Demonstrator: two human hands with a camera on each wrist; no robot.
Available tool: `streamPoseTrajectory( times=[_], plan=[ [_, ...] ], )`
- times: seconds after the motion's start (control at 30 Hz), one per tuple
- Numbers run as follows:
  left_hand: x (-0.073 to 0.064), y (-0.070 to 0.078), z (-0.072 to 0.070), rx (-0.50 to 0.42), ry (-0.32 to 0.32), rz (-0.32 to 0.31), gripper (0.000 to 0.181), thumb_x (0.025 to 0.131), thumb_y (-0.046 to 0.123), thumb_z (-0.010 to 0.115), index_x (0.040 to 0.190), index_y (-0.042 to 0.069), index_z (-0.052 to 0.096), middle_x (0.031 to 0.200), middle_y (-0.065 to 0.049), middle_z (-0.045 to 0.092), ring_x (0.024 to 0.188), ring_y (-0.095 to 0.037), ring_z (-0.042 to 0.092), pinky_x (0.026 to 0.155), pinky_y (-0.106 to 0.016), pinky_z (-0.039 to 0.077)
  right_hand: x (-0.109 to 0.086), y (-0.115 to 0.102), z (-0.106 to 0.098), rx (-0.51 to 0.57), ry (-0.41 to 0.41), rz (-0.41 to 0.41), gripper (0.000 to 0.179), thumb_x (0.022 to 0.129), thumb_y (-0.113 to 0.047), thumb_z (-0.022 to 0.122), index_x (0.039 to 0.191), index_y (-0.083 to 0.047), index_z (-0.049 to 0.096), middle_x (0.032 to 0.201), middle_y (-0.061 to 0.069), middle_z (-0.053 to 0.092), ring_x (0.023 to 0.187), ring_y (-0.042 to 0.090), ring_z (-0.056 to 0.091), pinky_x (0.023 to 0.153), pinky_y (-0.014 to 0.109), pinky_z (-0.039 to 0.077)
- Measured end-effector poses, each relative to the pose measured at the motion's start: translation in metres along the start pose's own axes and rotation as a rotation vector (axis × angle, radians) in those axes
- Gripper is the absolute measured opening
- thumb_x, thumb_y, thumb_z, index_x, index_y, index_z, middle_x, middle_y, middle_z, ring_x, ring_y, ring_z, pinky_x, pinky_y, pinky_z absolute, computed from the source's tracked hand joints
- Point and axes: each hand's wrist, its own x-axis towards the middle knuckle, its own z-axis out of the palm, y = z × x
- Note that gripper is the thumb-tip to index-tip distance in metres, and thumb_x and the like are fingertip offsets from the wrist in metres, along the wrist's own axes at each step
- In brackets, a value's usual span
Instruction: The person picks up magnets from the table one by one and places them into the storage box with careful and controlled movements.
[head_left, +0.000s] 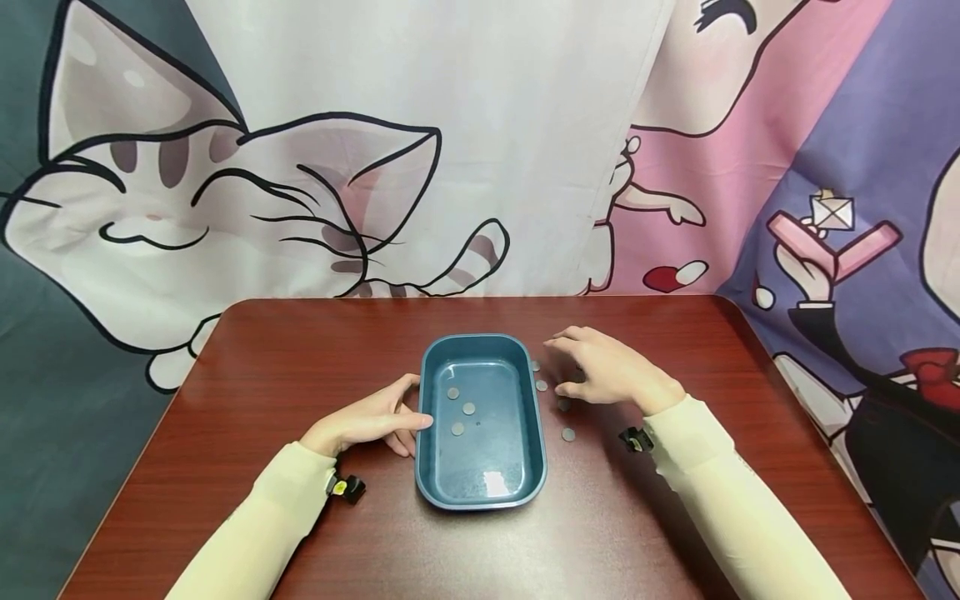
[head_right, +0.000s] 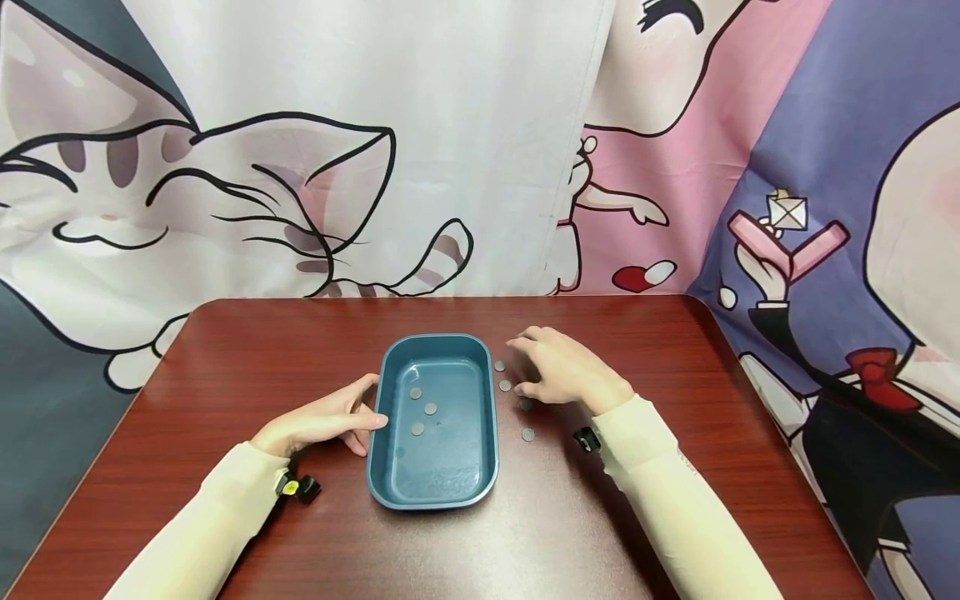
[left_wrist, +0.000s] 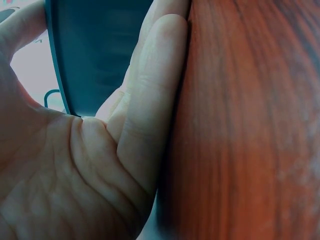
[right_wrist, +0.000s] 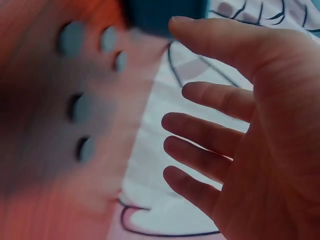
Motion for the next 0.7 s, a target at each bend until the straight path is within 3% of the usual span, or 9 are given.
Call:
streamPoseTrajectory(
  times=[0.23, 0.4, 0.7],
  plan=[
    [0.000, -0.001, 0.000, -0.004, -0.001, 0.001, 0.070, 0.100, 0.028, 0.068, 0.153, 0.007, 0.027, 0.094, -0.017, 0.078, 0.074, -0.033, 0.076, 0.070, -0.044, 0.065, -0.007, 0.025, 0.015, -0.028, -0.004, 0.031, 0.055, 0.083, -0.026, 0.085, 0.129, -0.001, 0.067, 0.116, 0.013, 0.066, 0.101, 0.026, 0.062, 0.094, 0.046, 0.055],
    [0.000, -0.001, -0.001, -0.003, 0.000, 0.002, 0.072, 0.100, 0.029, 0.069, 0.154, 0.008, 0.027, 0.095, -0.017, 0.078, 0.074, -0.033, 0.076, 0.071, -0.044, 0.065, -0.005, 0.035, 0.023, -0.084, 0.017, 0.033, 0.042, 0.083, -0.019, 0.084, 0.118, -0.002, 0.070, 0.097, 0.008, 0.059, 0.087, 0.022, 0.057, 0.082, 0.042, 0.053],
    [0.000, -0.001, -0.001, -0.002, -0.004, -0.004, 0.072, 0.100, 0.031, 0.070, 0.153, 0.008, 0.027, 0.094, -0.015, 0.078, 0.074, -0.031, 0.076, 0.072, -0.045, 0.065, 0.001, 0.045, 0.035, -0.085, 0.047, 0.047, 0.028, 0.082, -0.007, 0.080, 0.107, -0.003, 0.070, 0.092, 0.009, 0.057, 0.083, 0.024, 0.057, 0.081, 0.043, 0.054]
  ],
)
